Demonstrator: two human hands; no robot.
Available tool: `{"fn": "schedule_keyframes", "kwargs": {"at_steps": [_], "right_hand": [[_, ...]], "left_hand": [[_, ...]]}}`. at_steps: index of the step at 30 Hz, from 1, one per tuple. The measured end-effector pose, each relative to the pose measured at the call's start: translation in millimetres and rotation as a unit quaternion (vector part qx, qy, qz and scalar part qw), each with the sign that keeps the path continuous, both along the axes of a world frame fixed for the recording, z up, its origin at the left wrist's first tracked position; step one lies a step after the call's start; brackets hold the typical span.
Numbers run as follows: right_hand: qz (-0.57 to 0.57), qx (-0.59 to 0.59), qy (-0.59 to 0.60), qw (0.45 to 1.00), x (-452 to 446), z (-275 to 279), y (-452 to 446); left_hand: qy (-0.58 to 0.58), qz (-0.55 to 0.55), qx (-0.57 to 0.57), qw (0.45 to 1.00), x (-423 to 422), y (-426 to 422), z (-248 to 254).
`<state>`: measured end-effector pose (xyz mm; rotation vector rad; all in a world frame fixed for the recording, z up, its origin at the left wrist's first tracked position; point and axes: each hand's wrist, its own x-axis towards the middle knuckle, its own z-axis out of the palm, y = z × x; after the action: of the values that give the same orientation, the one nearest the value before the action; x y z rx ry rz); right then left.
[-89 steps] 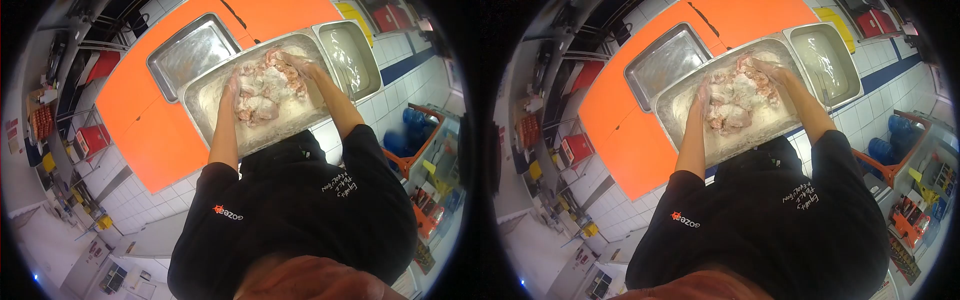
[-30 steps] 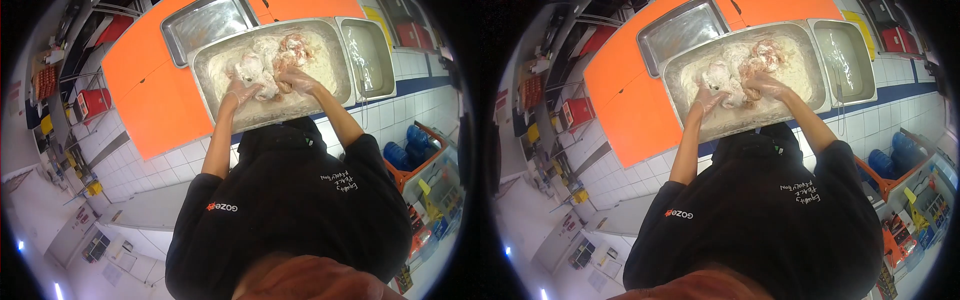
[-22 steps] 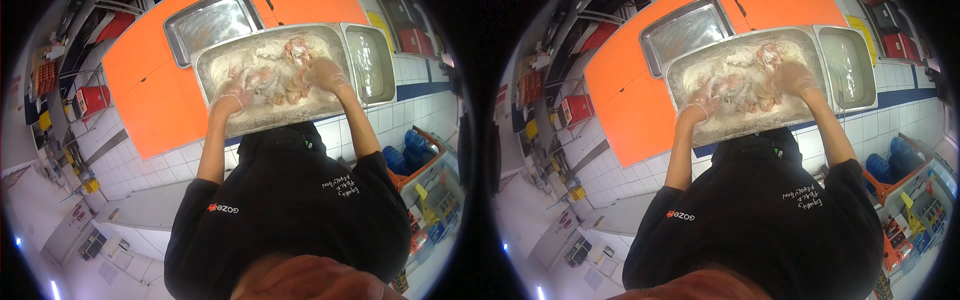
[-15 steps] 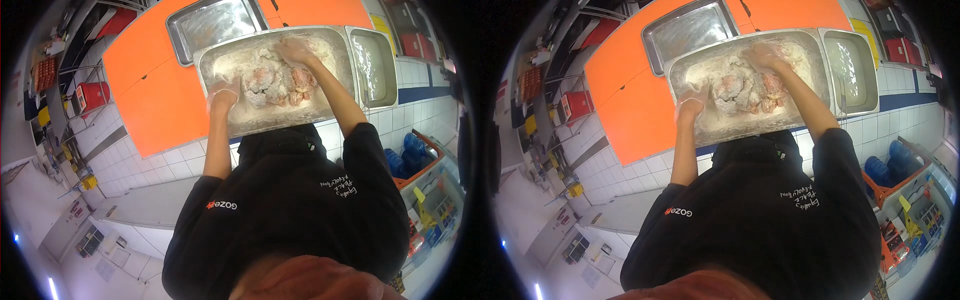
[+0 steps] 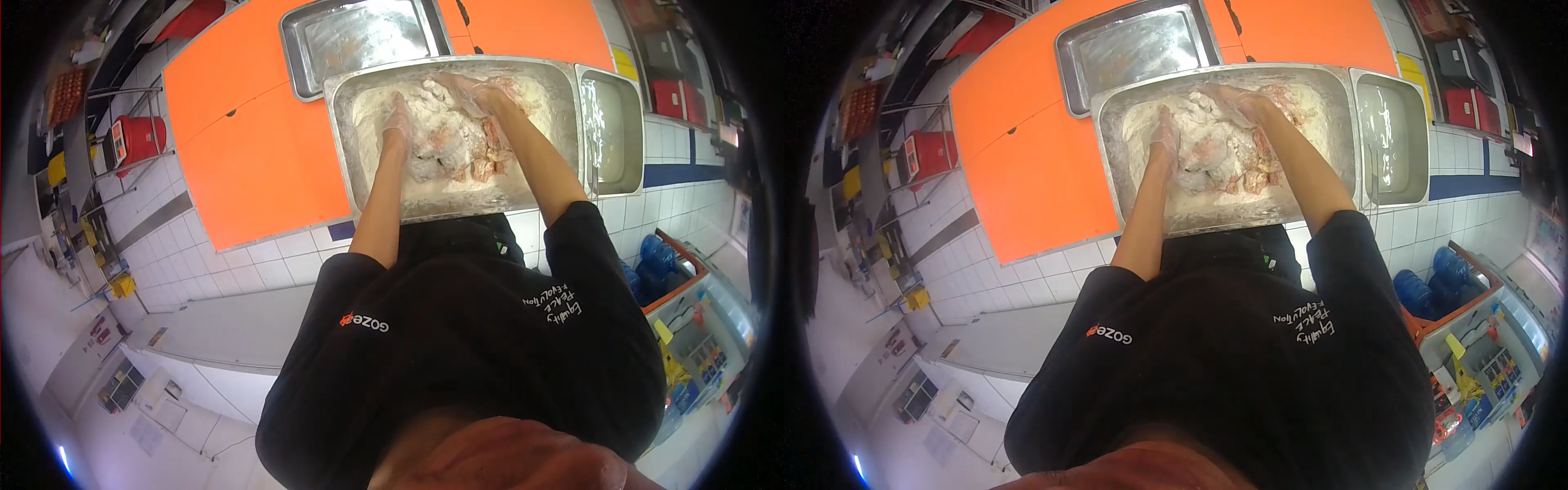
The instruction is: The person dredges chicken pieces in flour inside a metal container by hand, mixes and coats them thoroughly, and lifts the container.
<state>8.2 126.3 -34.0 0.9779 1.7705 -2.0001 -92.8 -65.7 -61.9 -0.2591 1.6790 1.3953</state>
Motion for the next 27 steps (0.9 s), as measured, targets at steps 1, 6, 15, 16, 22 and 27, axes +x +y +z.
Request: {"fn": "schedule_keyframes", "kwargs": {"at_steps": [1,6,15,16,22,27], "right_hand": [[-0.019,-0.027,0.022,0.999,3.3,-12.7,-1.3],[-0.116,-0.156,0.067,0.979,8.5,20.2,-7.5],[0.101,0.328,-0.046,0.938,78.9,129.8,-50.5],[0.102,0.330,-0.046,0.937,100.0,105.7,-50.8],[0.244,0.506,0.171,0.809,173.5,98.4,-29.6],[0.044,0.340,-0.263,0.902,198.1,78.4,-4.3]], "left_hand": [[-0.039,0.012,0.048,0.998,1.4,1.8,-0.7],[-0.169,-0.040,0.211,0.962,-18.4,-9.9,16.6],[0.176,-0.235,0.162,0.942,45.3,-34.1,84.7],[0.170,-0.264,0.156,0.936,49.5,-44.6,69.7],[0.342,-0.295,0.064,0.890,46.5,-86.0,20.2],[0.290,-0.460,-0.247,0.802,29.7,-83.0,38.5]]}}
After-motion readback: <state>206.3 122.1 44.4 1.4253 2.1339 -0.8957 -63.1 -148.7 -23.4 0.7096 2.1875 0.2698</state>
